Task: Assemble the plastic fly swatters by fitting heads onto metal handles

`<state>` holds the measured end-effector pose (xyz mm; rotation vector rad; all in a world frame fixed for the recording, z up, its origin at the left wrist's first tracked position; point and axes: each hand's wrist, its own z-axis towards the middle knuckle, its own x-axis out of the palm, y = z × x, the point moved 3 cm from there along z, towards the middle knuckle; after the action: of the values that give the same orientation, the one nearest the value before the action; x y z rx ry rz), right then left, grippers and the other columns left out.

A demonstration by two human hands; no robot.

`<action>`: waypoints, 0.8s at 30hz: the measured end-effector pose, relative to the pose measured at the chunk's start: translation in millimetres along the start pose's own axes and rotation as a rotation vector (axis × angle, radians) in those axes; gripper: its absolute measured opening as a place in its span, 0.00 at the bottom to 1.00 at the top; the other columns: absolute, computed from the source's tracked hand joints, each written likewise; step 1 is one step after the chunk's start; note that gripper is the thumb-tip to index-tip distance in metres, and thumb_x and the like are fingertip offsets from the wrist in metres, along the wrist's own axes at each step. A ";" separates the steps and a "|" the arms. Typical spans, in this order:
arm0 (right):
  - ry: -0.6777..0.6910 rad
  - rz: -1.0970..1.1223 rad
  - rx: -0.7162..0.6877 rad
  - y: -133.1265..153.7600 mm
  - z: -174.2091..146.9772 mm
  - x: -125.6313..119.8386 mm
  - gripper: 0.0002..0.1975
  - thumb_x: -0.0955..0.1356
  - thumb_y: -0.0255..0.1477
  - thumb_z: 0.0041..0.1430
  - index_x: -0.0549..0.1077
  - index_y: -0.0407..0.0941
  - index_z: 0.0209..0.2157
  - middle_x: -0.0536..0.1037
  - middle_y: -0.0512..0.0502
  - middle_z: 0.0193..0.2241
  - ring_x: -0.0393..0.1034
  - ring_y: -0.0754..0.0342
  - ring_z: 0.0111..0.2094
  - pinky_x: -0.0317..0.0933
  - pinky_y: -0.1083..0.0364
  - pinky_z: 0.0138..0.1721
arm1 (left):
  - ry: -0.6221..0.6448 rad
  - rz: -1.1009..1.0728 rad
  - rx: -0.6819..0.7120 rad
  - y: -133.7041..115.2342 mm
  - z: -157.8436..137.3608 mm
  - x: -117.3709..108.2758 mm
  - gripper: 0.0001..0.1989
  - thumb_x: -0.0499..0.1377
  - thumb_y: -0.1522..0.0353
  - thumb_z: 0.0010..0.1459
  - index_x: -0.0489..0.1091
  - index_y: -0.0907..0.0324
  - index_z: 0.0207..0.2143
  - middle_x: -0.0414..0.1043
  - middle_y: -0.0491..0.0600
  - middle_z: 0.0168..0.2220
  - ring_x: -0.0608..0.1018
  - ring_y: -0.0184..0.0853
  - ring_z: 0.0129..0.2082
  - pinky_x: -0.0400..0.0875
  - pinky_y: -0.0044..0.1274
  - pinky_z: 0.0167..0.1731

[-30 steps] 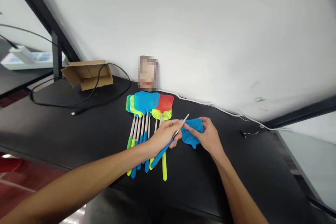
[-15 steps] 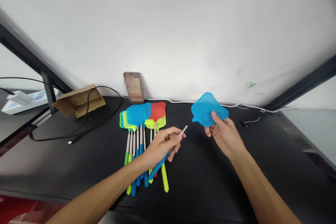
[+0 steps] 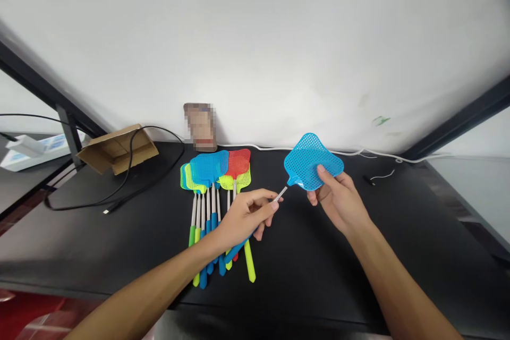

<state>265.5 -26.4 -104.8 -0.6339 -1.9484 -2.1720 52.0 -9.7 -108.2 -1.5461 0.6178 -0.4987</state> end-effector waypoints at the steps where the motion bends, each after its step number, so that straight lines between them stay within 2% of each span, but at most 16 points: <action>1: 0.004 0.000 0.005 -0.4 -0.2 0.3 0.13 0.74 0.39 0.61 0.74 0.45 0.32 0.73 0.52 0.24 0.66 0.56 0.19 0.61 0.56 0.17 | 0.001 0.006 0.003 -0.1 -0.1 0.0 0.15 0.58 0.60 0.66 0.73 0.62 0.45 0.68 0.41 0.23 0.71 0.24 0.13 0.63 0.15 0.15; 5: 0.021 0.002 0.023 -1.8 -1.3 1.4 0.13 0.74 0.40 0.61 0.74 0.45 0.33 0.75 0.51 0.26 0.66 0.56 0.19 0.62 0.56 0.18 | 0.010 0.009 0.015 0.6 0.1 -0.6 0.16 0.58 0.59 0.66 0.73 0.62 0.46 0.68 0.41 0.23 0.72 0.25 0.13 0.64 0.16 0.15; 13: 0.034 -0.030 0.009 0.0 -2.0 1.9 0.12 0.74 0.38 0.61 0.74 0.44 0.32 0.74 0.51 0.24 0.66 0.56 0.19 0.62 0.55 0.18 | 0.022 0.023 0.017 2.1 0.6 -0.9 0.16 0.58 0.59 0.66 0.74 0.62 0.47 0.68 0.41 0.23 0.71 0.24 0.13 0.64 0.17 0.16; 18: 0.027 -0.039 0.005 0.9 -2.6 3.4 0.12 0.74 0.38 0.60 0.74 0.45 0.31 0.73 0.51 0.25 0.65 0.56 0.21 0.61 0.55 0.18 | 0.027 0.035 0.003 2.0 0.6 -0.3 0.17 0.58 0.57 0.66 0.74 0.62 0.45 0.68 0.41 0.23 0.71 0.25 0.13 0.63 0.16 0.15; 24: 0.051 -0.052 0.014 -0.8 -3.0 2.2 0.12 0.74 0.37 0.60 0.74 0.45 0.30 0.73 0.50 0.25 0.65 0.56 0.21 0.61 0.55 0.19 | 0.088 -0.021 0.016 2.5 -1.3 -0.1 0.17 0.55 0.58 0.68 0.74 0.61 0.47 0.66 0.41 0.23 0.68 0.22 0.13 0.59 0.16 0.16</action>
<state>262.6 -28.9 -104.8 -0.5260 -1.9739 -2.1805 50.9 -10.6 -110.5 -1.5231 0.6646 -0.5888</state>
